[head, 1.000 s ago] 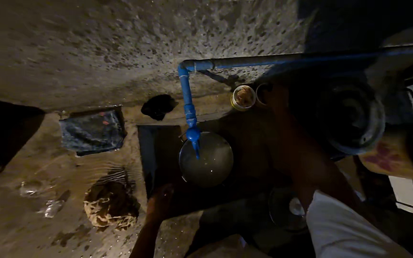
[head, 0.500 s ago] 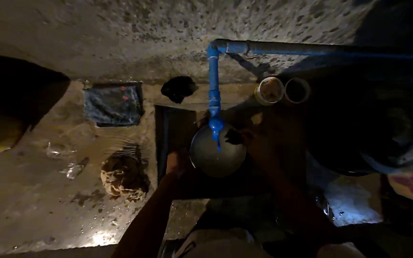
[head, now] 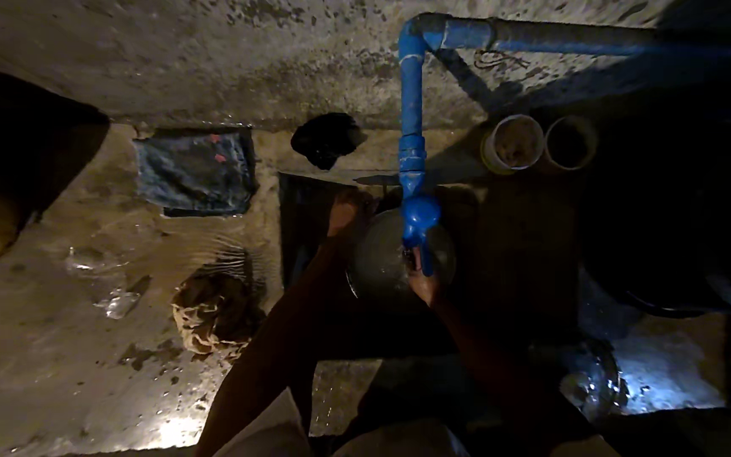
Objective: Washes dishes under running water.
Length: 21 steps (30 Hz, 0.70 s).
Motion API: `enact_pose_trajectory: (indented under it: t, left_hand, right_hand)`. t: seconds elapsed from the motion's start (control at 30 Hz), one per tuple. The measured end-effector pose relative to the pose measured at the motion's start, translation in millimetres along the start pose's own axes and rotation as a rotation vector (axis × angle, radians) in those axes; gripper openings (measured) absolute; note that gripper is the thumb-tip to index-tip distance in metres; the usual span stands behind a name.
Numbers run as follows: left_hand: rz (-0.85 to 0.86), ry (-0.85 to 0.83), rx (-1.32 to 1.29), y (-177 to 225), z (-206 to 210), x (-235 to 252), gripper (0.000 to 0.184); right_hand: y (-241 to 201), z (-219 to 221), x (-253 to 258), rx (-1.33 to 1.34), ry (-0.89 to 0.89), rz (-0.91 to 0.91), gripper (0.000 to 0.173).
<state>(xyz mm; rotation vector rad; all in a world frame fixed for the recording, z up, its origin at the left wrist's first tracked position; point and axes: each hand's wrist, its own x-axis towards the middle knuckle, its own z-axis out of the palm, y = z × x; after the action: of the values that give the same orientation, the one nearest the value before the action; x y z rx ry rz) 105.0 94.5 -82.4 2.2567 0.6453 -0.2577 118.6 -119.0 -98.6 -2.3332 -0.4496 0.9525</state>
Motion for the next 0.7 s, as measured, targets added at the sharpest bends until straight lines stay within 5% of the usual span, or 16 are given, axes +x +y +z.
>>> enact_pose_trajectory:
  t: [0.07, 0.13, 0.3, 0.4, 0.47, 0.57, 0.63, 0.7]
  left_hand:
    - [-0.026, 0.012, -0.025, 3, -3, -8, 0.033]
    - [-0.103, -0.019, -0.027, -8, 1, -8, 0.04]
    - [-0.35, -0.24, 0.133, -12, -5, -14, 0.045]
    - [-0.329, -0.256, 0.157, -37, 8, -22, 0.044]
    - [-0.265, -0.22, 0.117, -52, 15, -25, 0.04]
    - [-0.265, -0.186, 0.092, -48, 18, -25, 0.04]
    - [-0.292, -0.208, 0.116, -40, 15, -22, 0.041]
    - [-0.256, -0.202, 0.113, -41, 16, -21, 0.041]
  right_hand:
    - [-21, -18, 6, 0.053, 0.276, -0.01, 0.035]
    - [-25, -22, 24, 0.104, 0.368, -0.049, 0.034]
    - [-21, 33, 80, 0.047, 0.192, -0.212, 0.033]
    - [-33, 53, 79, 0.165, -0.046, -0.236, 0.032]
    - [-33, 49, 86, -0.125, -0.18, -0.383, 0.033]
    - [-23, 44, 104, -0.437, 0.01, -0.696, 0.026]
    - [-21, 28, 111, -0.442, 0.065, -0.604, 0.027]
    - [-13, 5, 109, -0.414, 0.039, -0.301, 0.037]
